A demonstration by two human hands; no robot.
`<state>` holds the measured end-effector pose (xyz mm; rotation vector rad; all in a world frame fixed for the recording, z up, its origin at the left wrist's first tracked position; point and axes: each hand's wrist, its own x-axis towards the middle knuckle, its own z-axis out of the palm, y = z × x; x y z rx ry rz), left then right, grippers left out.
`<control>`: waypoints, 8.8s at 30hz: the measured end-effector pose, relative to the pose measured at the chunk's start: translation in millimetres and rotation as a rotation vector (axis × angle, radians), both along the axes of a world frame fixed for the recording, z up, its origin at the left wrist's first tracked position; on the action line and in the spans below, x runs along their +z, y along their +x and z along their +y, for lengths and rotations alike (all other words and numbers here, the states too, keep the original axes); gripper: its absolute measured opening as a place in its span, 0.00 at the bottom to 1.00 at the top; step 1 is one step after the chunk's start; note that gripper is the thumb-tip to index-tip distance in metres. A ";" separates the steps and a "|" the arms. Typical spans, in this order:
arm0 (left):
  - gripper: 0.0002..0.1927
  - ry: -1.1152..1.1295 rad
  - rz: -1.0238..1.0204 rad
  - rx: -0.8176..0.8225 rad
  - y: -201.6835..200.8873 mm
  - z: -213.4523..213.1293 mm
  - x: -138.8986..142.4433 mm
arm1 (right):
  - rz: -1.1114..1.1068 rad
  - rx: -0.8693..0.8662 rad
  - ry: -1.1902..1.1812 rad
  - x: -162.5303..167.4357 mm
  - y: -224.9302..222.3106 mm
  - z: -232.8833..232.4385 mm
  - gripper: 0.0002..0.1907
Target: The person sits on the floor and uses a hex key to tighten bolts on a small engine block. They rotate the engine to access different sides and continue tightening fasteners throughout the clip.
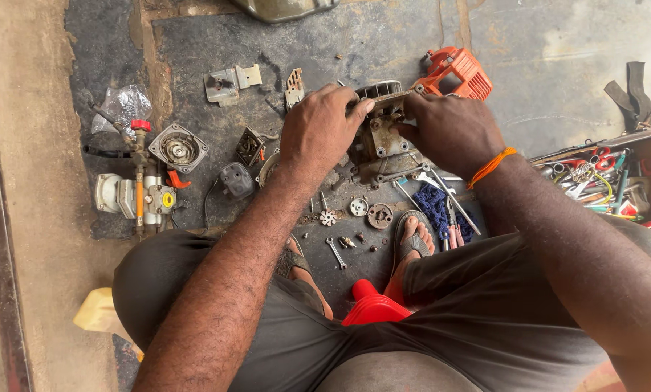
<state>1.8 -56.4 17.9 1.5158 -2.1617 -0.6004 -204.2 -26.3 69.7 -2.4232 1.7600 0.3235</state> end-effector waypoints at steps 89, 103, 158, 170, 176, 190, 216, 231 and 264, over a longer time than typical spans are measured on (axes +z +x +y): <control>0.12 0.203 0.104 0.004 -8.7 0.1 2.7 | -0.410 -0.036 -0.089 7.3 -18.9 -3.4 0.08; 0.12 0.192 0.114 -0.004 -5.6 0.7 4.5 | -0.308 -0.076 -0.017 6.7 -46.8 -5.7 0.11; 0.14 0.246 0.093 -0.058 -1.3 -2.8 5.3 | -0.275 0.108 0.073 6.9 8.8 14.2 0.11; 0.27 0.148 -0.027 -0.075 -8.3 7.2 -2.1 | -0.137 -0.193 0.414 38.0 -80.8 4.2 0.14; 0.27 0.167 -0.075 -0.112 -8.3 9.3 16.7 | -0.123 -0.192 0.571 -2.7 -95.7 12.3 0.13; 0.31 0.202 -0.102 -0.140 13.5 -11.9 47.8 | 0.045 0.092 0.737 -123.8 -89.0 47.8 0.11; 0.31 0.287 -0.037 -0.086 9.2 -2.4 36.1 | -0.073 -0.038 0.636 -149.9 75.6 89.8 0.12; 0.18 0.084 0.011 -0.083 -2.9 15.6 23.0 | -0.160 -0.116 0.455 35.9 -25.2 10.7 0.18; 0.21 0.062 -0.099 -0.179 -15.8 23.7 -2.1 | -0.088 0.036 -0.084 -22.9 2.7 3.4 0.12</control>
